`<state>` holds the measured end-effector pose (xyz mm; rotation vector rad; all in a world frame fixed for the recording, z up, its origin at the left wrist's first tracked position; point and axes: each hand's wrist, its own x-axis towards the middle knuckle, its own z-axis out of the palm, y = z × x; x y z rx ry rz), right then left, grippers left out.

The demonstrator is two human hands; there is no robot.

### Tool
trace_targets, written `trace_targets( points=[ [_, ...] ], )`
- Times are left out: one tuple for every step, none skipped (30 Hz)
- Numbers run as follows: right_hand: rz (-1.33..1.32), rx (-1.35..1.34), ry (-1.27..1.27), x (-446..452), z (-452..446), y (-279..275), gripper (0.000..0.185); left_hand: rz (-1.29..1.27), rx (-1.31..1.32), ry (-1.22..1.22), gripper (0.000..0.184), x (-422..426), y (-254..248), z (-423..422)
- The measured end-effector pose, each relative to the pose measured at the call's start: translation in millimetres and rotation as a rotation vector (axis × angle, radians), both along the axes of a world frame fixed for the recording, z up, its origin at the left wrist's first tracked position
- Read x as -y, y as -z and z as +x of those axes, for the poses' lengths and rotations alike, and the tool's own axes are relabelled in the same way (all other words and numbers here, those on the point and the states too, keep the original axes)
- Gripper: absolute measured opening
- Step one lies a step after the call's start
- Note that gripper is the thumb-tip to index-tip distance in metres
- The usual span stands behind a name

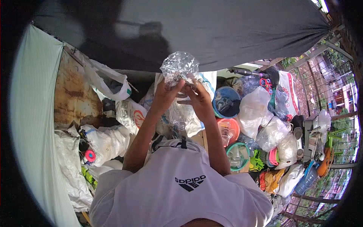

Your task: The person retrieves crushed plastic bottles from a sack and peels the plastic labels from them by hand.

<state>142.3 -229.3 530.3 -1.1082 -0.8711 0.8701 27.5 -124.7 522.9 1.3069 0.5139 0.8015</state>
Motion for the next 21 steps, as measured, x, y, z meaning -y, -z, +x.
trace_targets(
  points=[
    [0.022,0.154,0.05,-3,1,7,0.037,0.018,0.019,-0.01,0.034,0,2,1],
    [0.044,0.308,0.099,-5,1,12,0.038,0.017,-0.006,-0.045,0.035,0,4,2],
    [0.008,0.177,0.074,-4,-1,9,0.038,0.016,-0.031,-0.079,0.036,-1,6,2],
    [-0.029,0.045,0.048,-2,-5,5,0.039,0.013,-0.058,-0.114,0.037,0,7,2],
    [-0.065,-0.086,0.022,-1,-7,3,0.04,0.002,-0.042,-0.108,0.038,1,7,1],
    [-0.029,0.019,0.045,-2,-6,7,0.041,-0.008,-0.025,-0.102,0.039,3,4,-2],
    [0.009,0.125,0.065,-4,-4,14,0.042,-0.018,-0.008,-0.099,0.04,5,3,-4],
    [0.047,0.23,0.087,-6,-3,20,0.042,0.018,-0.03,-0.152,0.04,7,8,-6],
    [0.027,0.193,0.073,-6,-2,24,0.042,0.055,-0.051,-0.203,0.04,8,13,-6],
    [0.007,0.156,0.061,-6,-2,26,0.041,0.091,-0.072,-0.251,0.04,9,17,-6],
    [-0.014,0.118,0.051,-5,-1,28,0.04,0.115,-0.039,-0.266,0.04,10,20,-5],
    [0.01,0.119,0.052,-4,-1,25,0.037,0.138,-0.007,-0.28,0.04,13,17,-4],
    [0.034,0.121,0.052,-4,-2,19,0.035,0.161,0.025,-0.296,0.041,14,14,-4],
    [0.059,0.124,0.051,-4,-2,15,0.033,0.191,-0.091,-0.235,0.041,12,8,-7],
    [0.062,0.048,0.069,-4,-1,14,0.031,0.22,-0.206,-0.174,0.041,9,1,-11],
    [0.064,-0.027,0.087,-3,1,12,0.029,0.248,-0.32,-0.114,0.041,8,-3,-13],
    [0.064,-0.103,0.102,-3,3,11,0.028,0.321,-0.257,-0.127,0.041,7,1,-8],
    [0.068,-0.151,0.109,-3,4,10,0.028,0.396,-0.196,-0.14,0.041,6,4,-2],
    [0.073,-0.2,0.116,-5,6,9,0.028,0.404,-0.186,-0.135,0.041,5,6,-1],
    [0.079,-0.249,0.123,-6,7,8,0.028,0.412,-0.177,-0.129,0.041,4,7,-1],
    [0.069,-0.221,0.13,-5,8,6,0.029,0.353,-0.218,-0.102,0.042,5,0,-4]
  ],
)
